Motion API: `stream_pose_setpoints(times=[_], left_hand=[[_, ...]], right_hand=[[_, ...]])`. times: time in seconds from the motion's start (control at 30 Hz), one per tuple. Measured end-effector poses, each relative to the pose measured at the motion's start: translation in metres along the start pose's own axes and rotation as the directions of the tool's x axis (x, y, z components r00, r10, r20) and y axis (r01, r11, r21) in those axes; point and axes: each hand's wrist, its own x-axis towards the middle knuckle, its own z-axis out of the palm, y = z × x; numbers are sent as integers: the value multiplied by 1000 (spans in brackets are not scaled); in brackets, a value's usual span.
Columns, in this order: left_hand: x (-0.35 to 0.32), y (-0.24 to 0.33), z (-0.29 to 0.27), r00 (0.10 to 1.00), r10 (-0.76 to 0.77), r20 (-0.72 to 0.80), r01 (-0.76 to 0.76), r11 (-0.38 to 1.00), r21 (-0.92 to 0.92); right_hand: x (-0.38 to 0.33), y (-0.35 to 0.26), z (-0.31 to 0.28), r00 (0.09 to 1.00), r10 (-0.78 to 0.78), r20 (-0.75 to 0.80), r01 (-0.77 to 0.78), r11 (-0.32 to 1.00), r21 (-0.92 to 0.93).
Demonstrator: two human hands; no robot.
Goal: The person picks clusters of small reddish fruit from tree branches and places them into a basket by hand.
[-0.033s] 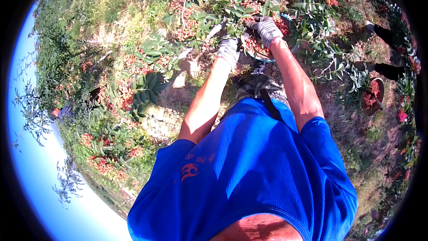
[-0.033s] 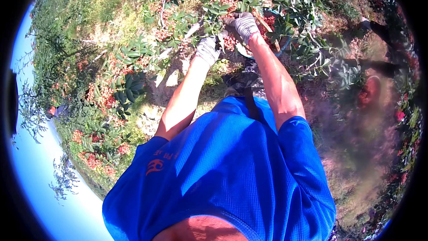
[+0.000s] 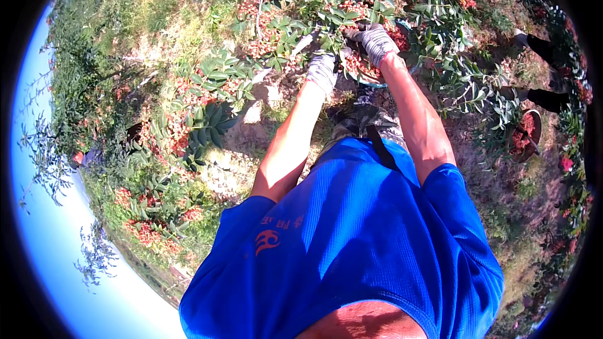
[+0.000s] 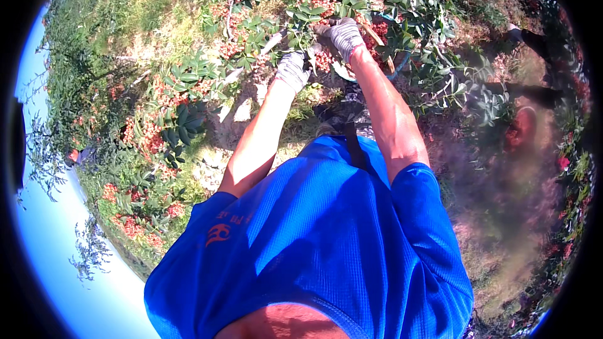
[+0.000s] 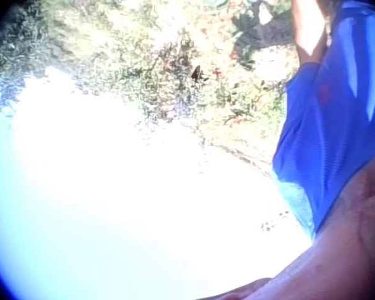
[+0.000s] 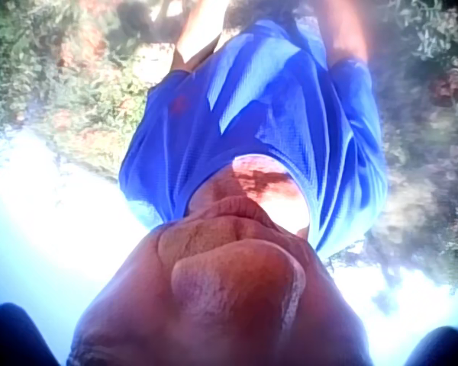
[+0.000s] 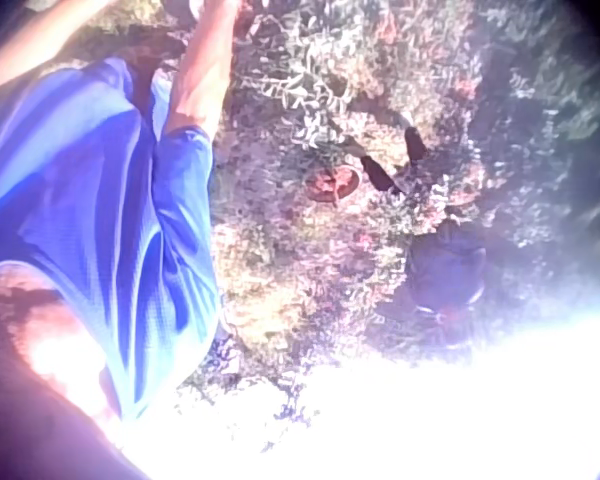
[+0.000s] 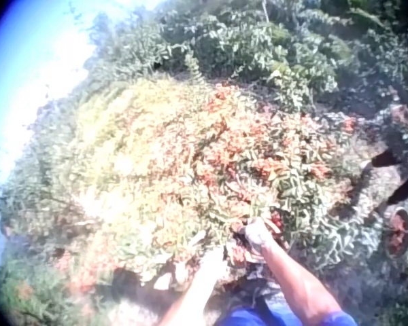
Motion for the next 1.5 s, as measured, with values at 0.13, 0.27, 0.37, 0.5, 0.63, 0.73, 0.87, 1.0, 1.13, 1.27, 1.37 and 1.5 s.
stream_pose_setpoints(times=[0.13,0.27,0.37,0.5,0.63,0.73,0.87,1.0,1.13,1.27,1.37,1.5], left_hand=[[-1,6,-2,1000,2,24,-2,1000,-3],[-3,11,-1,999,35,35,-38,997,71],[-14,15,2,987,144,77,-160,940,300],[-29,7,13,998,3,65,12,972,-233],[-51,-14,20,939,-317,136,340,787,-514],[-83,-29,25,901,-357,248,422,853,-307],[-108,-23,38,883,-84,463,216,947,-240],[-114,-4,46,936,-19,351,82,983,-164],[-108,-4,54,993,-29,115,30,1000,-3],[-105,-18,53,996,-86,22,88,989,-117],[-105,-27,54,990,-137,-36,128,973,-190],[-113,-30,58,995,-96,7,96,989,-112]], right_hand=[[33,17,2,983,-146,-110,28,714,-699],[23,39,-3,937,-114,-330,59,984,-170],[-12,43,-27,982,-60,-178,92,981,174],[-63,56,-50,992,-82,-94,124,728,674],[-106,74,-64,997,-58,52,-9,575,818],[-122,86,-59,974,-92,205,-124,540,832],[-136,98,-43,968,-60,243,-162,589,791],[-135,100,-23,997,70,10,-60,765,641],[-131,99,-16,972,69,-223,-3,959,285],[-132,104,-9,963,38,-266,61,933,354],[-137,108,-3,945,73,-318,100,863,494],[-142,111,-4,927,51,-373,119,900,419]])
